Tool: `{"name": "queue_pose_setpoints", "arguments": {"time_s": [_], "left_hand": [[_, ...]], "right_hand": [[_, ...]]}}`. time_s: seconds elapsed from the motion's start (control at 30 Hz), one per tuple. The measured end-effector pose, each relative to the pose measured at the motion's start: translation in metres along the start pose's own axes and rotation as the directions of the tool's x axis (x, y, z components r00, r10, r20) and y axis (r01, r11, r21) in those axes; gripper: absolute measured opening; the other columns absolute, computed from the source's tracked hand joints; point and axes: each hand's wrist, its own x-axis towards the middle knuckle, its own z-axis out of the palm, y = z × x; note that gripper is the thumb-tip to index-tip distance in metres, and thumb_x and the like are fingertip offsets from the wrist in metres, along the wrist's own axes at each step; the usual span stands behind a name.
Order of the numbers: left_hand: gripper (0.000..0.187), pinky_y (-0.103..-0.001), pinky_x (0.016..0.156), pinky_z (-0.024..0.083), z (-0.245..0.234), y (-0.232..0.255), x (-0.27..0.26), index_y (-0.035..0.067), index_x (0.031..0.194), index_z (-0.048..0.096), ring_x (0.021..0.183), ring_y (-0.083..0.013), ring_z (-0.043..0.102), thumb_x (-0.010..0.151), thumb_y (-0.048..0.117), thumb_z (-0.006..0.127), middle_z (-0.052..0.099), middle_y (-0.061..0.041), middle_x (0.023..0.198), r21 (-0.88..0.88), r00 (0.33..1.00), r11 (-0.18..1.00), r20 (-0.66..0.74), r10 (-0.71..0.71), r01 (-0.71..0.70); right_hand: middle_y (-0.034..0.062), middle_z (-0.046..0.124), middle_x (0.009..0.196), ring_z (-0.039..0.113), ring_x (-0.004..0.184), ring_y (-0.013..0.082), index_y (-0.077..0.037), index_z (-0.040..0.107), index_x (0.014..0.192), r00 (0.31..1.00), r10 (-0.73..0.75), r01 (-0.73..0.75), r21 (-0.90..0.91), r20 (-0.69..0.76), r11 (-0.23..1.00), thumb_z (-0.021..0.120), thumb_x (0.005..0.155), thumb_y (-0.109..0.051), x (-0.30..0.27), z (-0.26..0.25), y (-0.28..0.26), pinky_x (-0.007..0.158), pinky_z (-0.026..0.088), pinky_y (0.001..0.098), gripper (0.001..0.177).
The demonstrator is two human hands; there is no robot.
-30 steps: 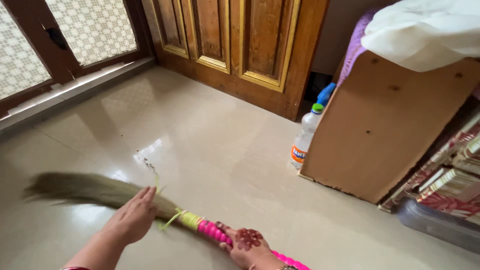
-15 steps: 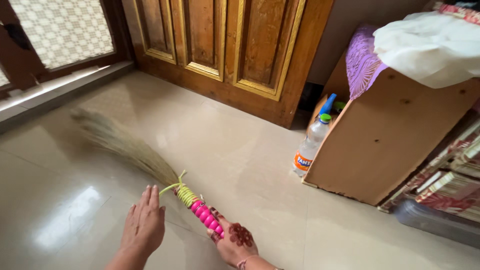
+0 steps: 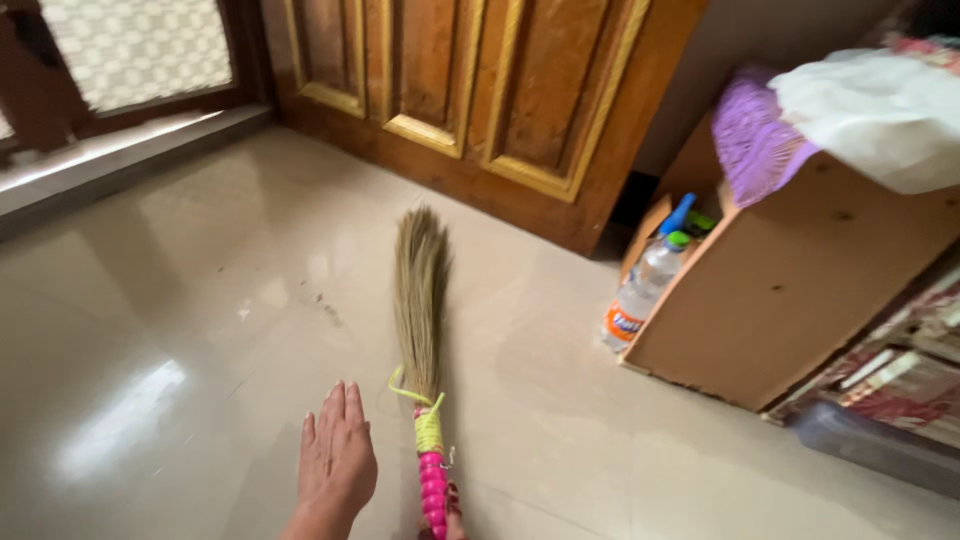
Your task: The person sweeps debris on a tiled floor towards a corner using a broom.
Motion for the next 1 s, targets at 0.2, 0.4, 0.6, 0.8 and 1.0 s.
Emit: {"name": "queue_pose_setpoints", "arguments": {"time_s": [0.2,0.4,0.6,0.8,1.0], "left_hand": [[0.061,-0.048,0.123,0.018,-0.010,-0.050,-0.010,0.008,0.157,0.025,0.154,-0.0251,0.023,0.101,0.025,0.041,0.025,-0.012,0.166,0.036,0.994,0.994,0.006,-0.108,0.108],[0.063,-0.049,0.123,0.016,-0.026,-0.086,-0.018,0.010,0.157,0.024,0.152,-0.0253,0.023,0.100,0.029,0.042,0.026,-0.012,0.164,0.065,0.991,0.990,-0.047,-0.123,0.126],[0.065,-0.048,0.124,0.021,-0.052,-0.100,-0.018,0.010,0.157,0.027,0.154,-0.0235,0.024,0.099,0.031,0.046,0.026,-0.010,0.166,0.160,0.993,0.980,-0.052,-0.108,0.115],[0.065,-0.045,0.124,0.021,-0.072,-0.100,-0.022,0.013,0.157,0.026,0.154,-0.0233,0.022,0.099,0.034,0.047,0.025,-0.008,0.166,0.112,0.991,0.985,-0.041,-0.125,0.129],[0.066,-0.043,0.127,0.017,-0.091,-0.122,-0.032,0.016,0.160,0.019,0.157,-0.0208,0.014,0.103,0.042,0.041,0.015,-0.005,0.169,0.259,0.960,0.953,0.184,-0.210,0.159]], "right_hand": [[0.0092,0.074,0.119,0.072,0.107,0.0320,-0.043,0.034,0.156,0.985,-0.070,0.072,-0.005,0.159,0.997,0.057,0.096,-0.049,-0.045,0.065,-0.015,0.096,0.055,0.0453,0.065],[0.0079,0.074,0.120,0.073,0.107,0.0312,-0.042,0.034,0.156,0.954,-0.176,0.202,-0.091,0.242,0.975,0.058,0.096,-0.050,-0.074,0.072,-0.038,0.096,0.056,0.0449,0.065],[0.0065,0.075,0.121,0.073,0.107,0.0304,-0.041,0.034,0.156,0.978,-0.192,0.204,-0.161,0.085,0.966,0.058,0.095,-0.050,-0.037,0.024,-0.042,0.096,0.057,0.0444,0.066],[0.0052,0.075,0.122,0.074,0.106,0.0298,-0.037,0.033,0.156,0.981,-0.191,0.188,-0.083,-0.026,0.979,0.057,0.096,-0.049,0.003,-0.001,-0.034,0.096,0.057,0.0440,0.066],[0.0071,0.076,0.120,0.076,0.104,0.0290,-0.035,0.036,0.157,0.986,-0.169,0.168,-0.042,-0.012,0.985,0.064,0.094,-0.042,0.002,0.015,-0.038,0.092,0.060,0.0434,0.069]]}}
